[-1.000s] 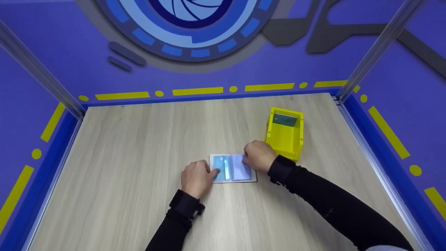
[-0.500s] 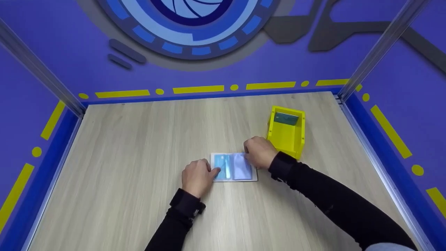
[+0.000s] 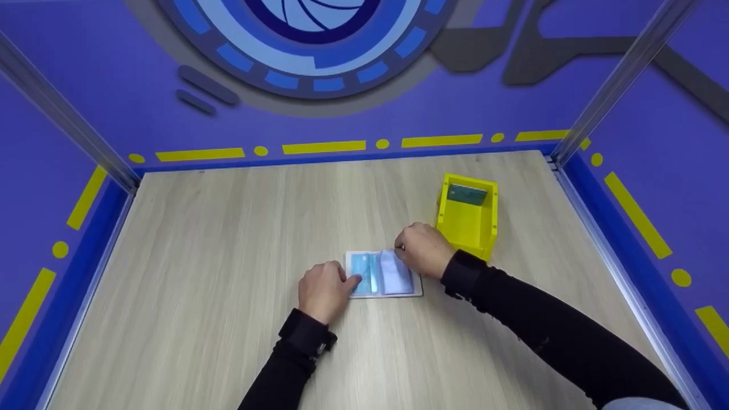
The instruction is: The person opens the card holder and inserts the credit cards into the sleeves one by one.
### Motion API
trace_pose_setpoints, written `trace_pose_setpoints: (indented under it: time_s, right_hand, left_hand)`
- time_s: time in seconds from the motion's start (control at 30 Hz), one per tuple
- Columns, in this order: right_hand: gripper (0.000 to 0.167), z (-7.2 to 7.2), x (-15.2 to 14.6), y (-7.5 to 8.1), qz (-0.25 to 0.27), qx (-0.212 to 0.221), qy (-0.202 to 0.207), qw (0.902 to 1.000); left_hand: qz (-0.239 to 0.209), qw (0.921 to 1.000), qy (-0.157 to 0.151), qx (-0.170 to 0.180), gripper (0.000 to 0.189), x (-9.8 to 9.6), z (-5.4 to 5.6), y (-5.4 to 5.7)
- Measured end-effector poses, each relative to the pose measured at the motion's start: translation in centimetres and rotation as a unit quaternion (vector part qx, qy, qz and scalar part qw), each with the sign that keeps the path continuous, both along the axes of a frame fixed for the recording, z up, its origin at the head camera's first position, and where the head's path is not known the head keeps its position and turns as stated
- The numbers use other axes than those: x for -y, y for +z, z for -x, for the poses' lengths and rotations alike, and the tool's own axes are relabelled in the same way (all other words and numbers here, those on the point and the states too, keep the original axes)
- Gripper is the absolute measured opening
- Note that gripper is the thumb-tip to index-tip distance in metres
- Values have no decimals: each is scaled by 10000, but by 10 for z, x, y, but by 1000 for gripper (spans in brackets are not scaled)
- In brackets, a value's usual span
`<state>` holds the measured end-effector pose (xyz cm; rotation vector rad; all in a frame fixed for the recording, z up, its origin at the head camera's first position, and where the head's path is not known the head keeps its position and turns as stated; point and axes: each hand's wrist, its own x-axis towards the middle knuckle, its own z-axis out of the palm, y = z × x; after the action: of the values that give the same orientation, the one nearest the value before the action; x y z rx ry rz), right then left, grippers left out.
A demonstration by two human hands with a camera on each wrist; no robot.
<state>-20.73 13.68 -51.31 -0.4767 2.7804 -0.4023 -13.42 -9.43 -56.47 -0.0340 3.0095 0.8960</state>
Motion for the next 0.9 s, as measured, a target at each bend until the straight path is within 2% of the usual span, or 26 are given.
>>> trace_pose_setpoints:
  time_s: [0.1, 0.3, 0.57, 0.77, 0.9]
  right_hand:
    - [22, 0, 0, 0, -15, 64, -137, 9999]
    - [27, 0, 6, 10, 331, 789, -852, 9927]
    - [32, 4, 17, 19, 501, 1145, -837, 9886]
    - [34, 9, 23, 17, 813, 1321, -1011, 9827]
    - [36, 12, 31, 14, 970, 1397, -1048, 9799]
  left_hand:
    - [-55, 10000, -8, -32, 42, -1, -1, -1]
    - [-16, 9997, -223, -127, 39, -3, -7, -6]
    - [-96, 9997, -227, -31, 37, 1, -4, -1]
    - [-139, 9998, 40, -102, 33, 9, 2, 8]
    - [-123, 9999, -41, -115, 30, 11, 3, 9]
